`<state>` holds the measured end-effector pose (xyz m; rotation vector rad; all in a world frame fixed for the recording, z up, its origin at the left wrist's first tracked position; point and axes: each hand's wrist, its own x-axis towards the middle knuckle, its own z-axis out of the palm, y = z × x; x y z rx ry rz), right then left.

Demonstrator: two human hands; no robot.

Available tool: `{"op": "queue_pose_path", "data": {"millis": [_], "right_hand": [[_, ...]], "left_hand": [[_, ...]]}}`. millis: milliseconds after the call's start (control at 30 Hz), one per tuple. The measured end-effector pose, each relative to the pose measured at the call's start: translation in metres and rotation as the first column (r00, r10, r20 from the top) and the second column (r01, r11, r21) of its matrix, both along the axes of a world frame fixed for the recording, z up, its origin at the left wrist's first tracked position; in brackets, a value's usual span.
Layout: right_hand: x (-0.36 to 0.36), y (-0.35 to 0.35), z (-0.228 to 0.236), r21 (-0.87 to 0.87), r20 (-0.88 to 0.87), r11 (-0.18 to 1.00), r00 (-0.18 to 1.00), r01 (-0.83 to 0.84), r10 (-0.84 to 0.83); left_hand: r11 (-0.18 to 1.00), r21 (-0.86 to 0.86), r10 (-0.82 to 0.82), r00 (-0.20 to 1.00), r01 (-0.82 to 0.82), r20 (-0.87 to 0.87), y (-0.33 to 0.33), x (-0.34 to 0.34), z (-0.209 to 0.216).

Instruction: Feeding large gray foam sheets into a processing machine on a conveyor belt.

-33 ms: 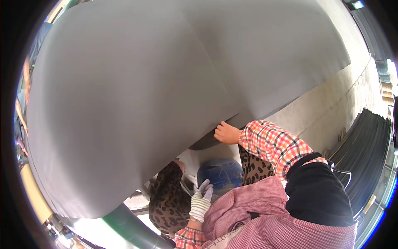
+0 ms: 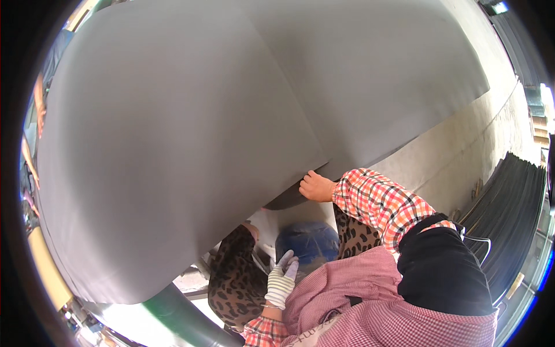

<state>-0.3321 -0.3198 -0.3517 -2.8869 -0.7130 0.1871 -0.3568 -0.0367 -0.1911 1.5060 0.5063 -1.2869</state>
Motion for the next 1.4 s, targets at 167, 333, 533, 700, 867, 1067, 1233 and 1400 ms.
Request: {"op": "queue_pose_path", "data": {"millis": [167,333,533,700,867,1067,1233,1400], "right_hand": [[0.02,-0.022,0.051,0.238,-0.176,0.951,0.971,0.199,-0.159],[0.016,-0.064,0.161,0.395,-0.145,0.886,0.969,0.243,-0.201],[-0.025,-0.093,0.218,0.535,0.008,0.78,0.921,0.325,-0.389],[-0.071,-0.125,0.232,0.525,-0.095,0.683,0.833,0.508,-0.546],[-0.088,-0.132,0.223,0.688,-0.092,0.455,0.689,0.566,-0.718],[0.007,-0.094,0.352,0.663,0.298,0.69,0.745,0.288,-0.597],[0.04,-0.035,0.457,0.736,0.402,0.673,0.751,0.074,-0.523],[0.071,0.098,0.541,0.503,0.786,0.755,0.585,-0.422,-0.197]], "left_hand": [[0.984,0.018,0.173,0.967,-0.18,0.189,-0.007,0.008,-0.028],[0.951,-0.019,0.279,0.832,-0.309,0.479,-0.034,0.057,-0.084],[0.561,-0.559,0.797,0.581,-0.61,0.165,-0.121,0.139,-0.031],[0.552,-0.681,0.705,0.706,-0.482,0.071,-0.186,0.204,0.028],[0.756,-0.632,0.574,0.635,-0.17,0.516,-0.294,0.216,0.109],[0.906,0.422,-0.417,-0.163,-0.002,0.894,-0.308,0.349,0.32],[0.709,0.28,-0.571,-0.76,-0.647,-0.31,-0.199,0.357,0.471],[0.971,0.239,-0.094,-0.909,0.007,0.407,-0.003,0.379,0.64]]}}
